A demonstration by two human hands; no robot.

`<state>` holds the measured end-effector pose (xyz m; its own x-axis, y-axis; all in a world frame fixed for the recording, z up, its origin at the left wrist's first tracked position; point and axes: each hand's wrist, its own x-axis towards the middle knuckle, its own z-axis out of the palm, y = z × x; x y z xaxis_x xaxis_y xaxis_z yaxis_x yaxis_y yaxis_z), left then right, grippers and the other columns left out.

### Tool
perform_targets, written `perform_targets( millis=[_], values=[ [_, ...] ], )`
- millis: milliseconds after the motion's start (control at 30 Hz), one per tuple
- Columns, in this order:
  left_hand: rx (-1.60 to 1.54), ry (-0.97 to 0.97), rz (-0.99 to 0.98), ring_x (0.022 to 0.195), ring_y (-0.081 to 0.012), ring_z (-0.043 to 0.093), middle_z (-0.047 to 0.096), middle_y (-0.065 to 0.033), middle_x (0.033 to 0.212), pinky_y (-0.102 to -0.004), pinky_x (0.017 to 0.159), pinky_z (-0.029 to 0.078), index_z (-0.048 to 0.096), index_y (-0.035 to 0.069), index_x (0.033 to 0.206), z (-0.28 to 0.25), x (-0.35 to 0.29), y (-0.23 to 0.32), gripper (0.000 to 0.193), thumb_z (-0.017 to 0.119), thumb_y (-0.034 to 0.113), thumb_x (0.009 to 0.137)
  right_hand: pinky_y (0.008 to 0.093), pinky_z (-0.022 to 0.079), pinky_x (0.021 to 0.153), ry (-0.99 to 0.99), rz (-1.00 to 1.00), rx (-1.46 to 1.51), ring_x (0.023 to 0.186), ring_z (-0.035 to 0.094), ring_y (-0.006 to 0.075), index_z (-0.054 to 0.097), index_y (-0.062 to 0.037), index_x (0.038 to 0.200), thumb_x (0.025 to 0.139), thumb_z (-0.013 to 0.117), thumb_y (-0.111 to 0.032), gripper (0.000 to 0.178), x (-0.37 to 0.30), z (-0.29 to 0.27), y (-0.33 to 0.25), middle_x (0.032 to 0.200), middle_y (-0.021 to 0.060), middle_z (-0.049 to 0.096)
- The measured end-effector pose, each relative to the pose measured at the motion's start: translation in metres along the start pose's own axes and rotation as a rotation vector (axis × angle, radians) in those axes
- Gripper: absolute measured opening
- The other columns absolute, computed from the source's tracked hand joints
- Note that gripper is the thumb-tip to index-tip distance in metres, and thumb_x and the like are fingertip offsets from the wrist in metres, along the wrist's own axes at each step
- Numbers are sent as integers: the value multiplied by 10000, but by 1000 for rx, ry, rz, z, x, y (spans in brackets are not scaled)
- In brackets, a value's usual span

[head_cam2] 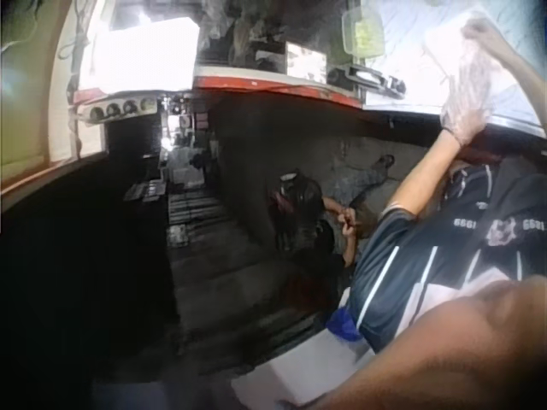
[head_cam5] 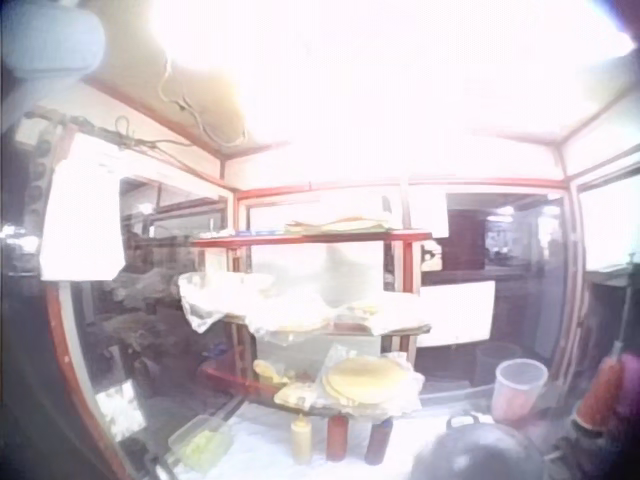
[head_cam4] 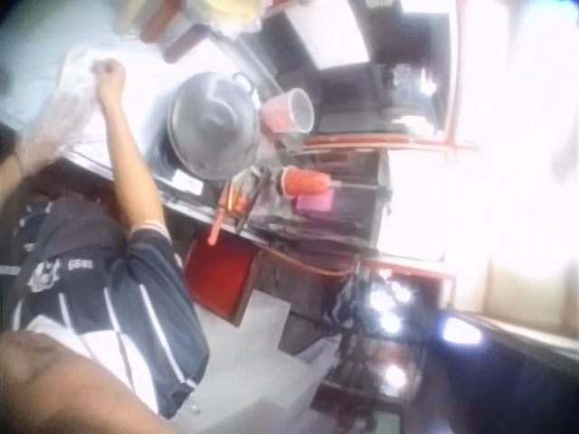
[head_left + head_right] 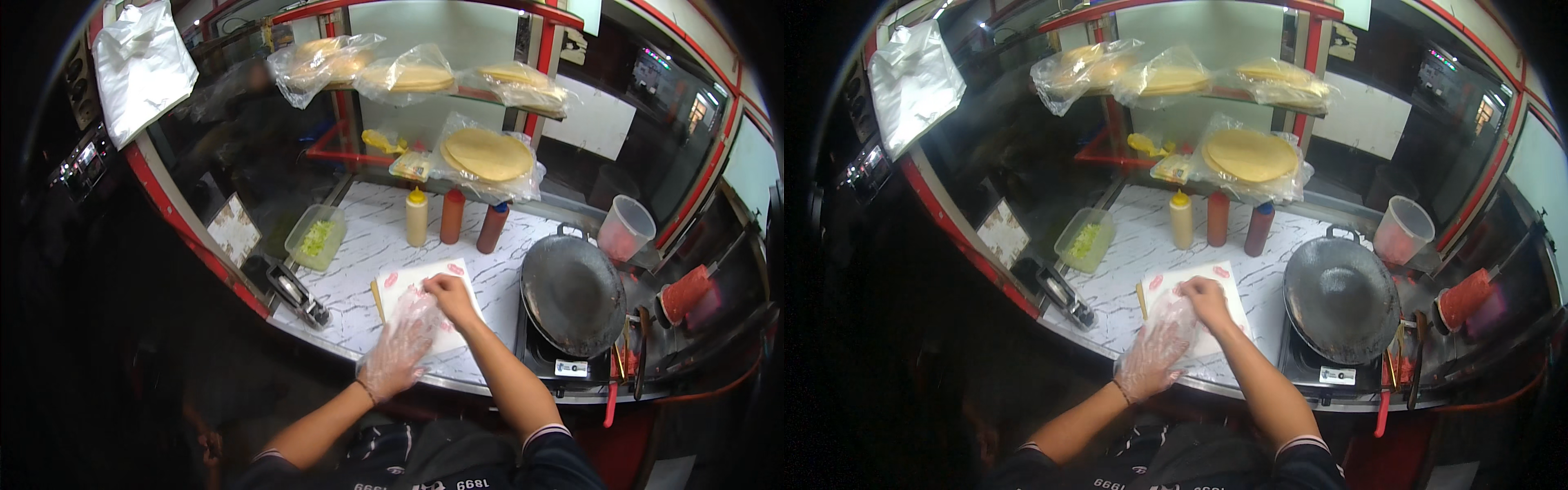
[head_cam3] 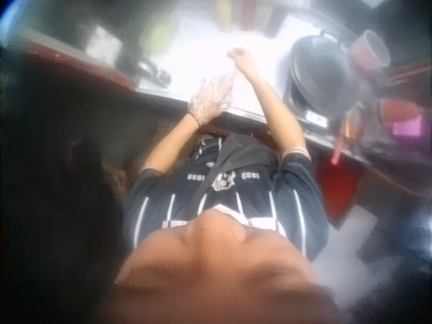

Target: The person cooks sliced meat on a flat griddle, then places it onto a tortilla with shredded lettuce. They add sauces from squeeze bottles, place cheese slices on top, and wrap the taco in paper. The finished item is handed to a customer on a scooter, and the person receives cash payment.

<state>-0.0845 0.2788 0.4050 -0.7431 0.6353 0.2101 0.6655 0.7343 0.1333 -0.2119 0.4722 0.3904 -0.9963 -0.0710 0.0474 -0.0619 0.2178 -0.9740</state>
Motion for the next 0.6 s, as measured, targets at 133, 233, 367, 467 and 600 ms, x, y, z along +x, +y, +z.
perform_targets(
  millis=[133, 233, 367, 467, 600],
  values=[
    [-613, 430, -200, 1408, -464, 452, 493, -262, 1520, -509, 1181, 361, 630, 48, 1379, 2, 4, -70, 513, 748, 229, 913, 329, 535, 725, -146, 153, -47, 786, 678, 164, 724, 13, 1030, 989, 695, -372, 388, -25, 12, -24, 876, 94, 729],
    [-944, 277, -211, 1404, -392, 489, 504, -240, 1522, -447, 1176, 381, 602, -1, 1399, -1, 21, -101, 439, 660, 141, 989, 294, 533, 687, -322, 83, 31, 731, 643, 122, 705, 6, 942, 1024, 667, -258, 278, -35, 42, -64, 792, 42, 677],
    [-1737, -207, -158, 1492, -340, 389, 391, -207, 1624, -453, 1255, 259, 460, 35, 1539, -30, 19, -154, 496, 451, 247, 1090, 294, 535, 813, 7, 54, 209, 837, 675, 163, 703, -11, 951, 1036, 647, -203, 217, 12, 11, -77, 849, 56, 697],
    [-2265, -428, -86, 1542, -390, 283, 290, -214, 1675, -510, 1288, 157, 359, 61, 1602, -38, 25, -181, 648, 388, 442, 1079, 355, 489, 977, 18, -369, -282, 1048, 664, 252, 720, -23, 1020, 999, 670, -172, 158, 10, 40, -95, 1033, 107, 708],
    [-2579, -378, 13, 1534, -494, 245, 247, -244, 1687, -584, 1276, 136, 346, 100, 1618, -60, 36, -206, 759, 447, 551, 1015, 394, 481, 994, 72, -323, -240, 1112, 650, 315, 715, -19, 960, 964, 709, -176, 157, 36, 21, -122, 1086, 132, 714]
  ],
)
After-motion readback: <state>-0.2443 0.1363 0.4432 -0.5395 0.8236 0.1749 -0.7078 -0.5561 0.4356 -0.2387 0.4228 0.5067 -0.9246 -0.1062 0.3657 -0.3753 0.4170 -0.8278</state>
